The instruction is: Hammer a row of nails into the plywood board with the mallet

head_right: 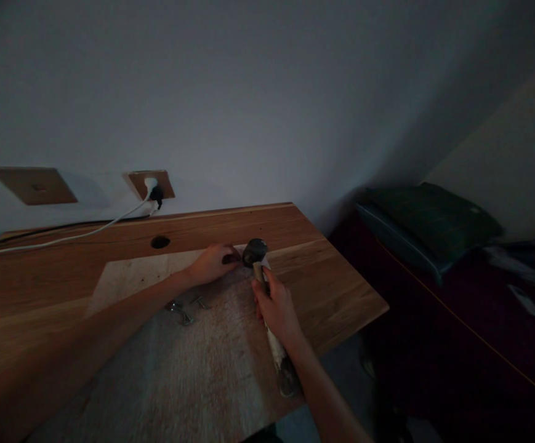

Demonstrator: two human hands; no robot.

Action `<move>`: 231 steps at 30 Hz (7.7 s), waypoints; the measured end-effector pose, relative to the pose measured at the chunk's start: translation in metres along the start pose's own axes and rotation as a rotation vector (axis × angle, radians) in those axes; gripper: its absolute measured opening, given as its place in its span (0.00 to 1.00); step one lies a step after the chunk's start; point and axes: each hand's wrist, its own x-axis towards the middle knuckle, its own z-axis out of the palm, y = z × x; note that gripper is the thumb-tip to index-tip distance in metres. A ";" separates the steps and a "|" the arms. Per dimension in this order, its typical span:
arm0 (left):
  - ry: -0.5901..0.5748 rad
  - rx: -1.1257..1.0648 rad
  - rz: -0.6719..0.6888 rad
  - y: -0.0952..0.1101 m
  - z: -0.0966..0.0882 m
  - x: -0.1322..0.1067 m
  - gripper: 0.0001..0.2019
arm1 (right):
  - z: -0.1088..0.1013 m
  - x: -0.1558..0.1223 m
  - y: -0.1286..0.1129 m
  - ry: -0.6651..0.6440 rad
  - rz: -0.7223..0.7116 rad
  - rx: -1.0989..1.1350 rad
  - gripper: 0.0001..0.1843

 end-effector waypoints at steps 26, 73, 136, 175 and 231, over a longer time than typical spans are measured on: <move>-0.017 0.039 0.023 0.001 0.000 -0.001 0.06 | 0.000 -0.001 -0.002 0.002 -0.035 -0.084 0.31; -0.031 0.018 -0.014 -0.002 0.002 0.001 0.09 | -0.021 0.030 -0.038 -0.076 -0.006 -0.191 0.16; -0.018 0.011 0.012 -0.001 -0.001 0.000 0.09 | -0.006 0.017 -0.056 -0.082 -0.167 -0.852 0.17; -0.192 0.087 0.225 0.005 -0.062 -0.031 0.08 | -0.017 0.011 0.000 -0.015 -0.205 -0.860 0.22; -0.011 -0.193 0.043 -0.025 -0.031 -0.024 0.08 | -0.014 0.005 -0.009 -0.013 -0.153 -0.784 0.21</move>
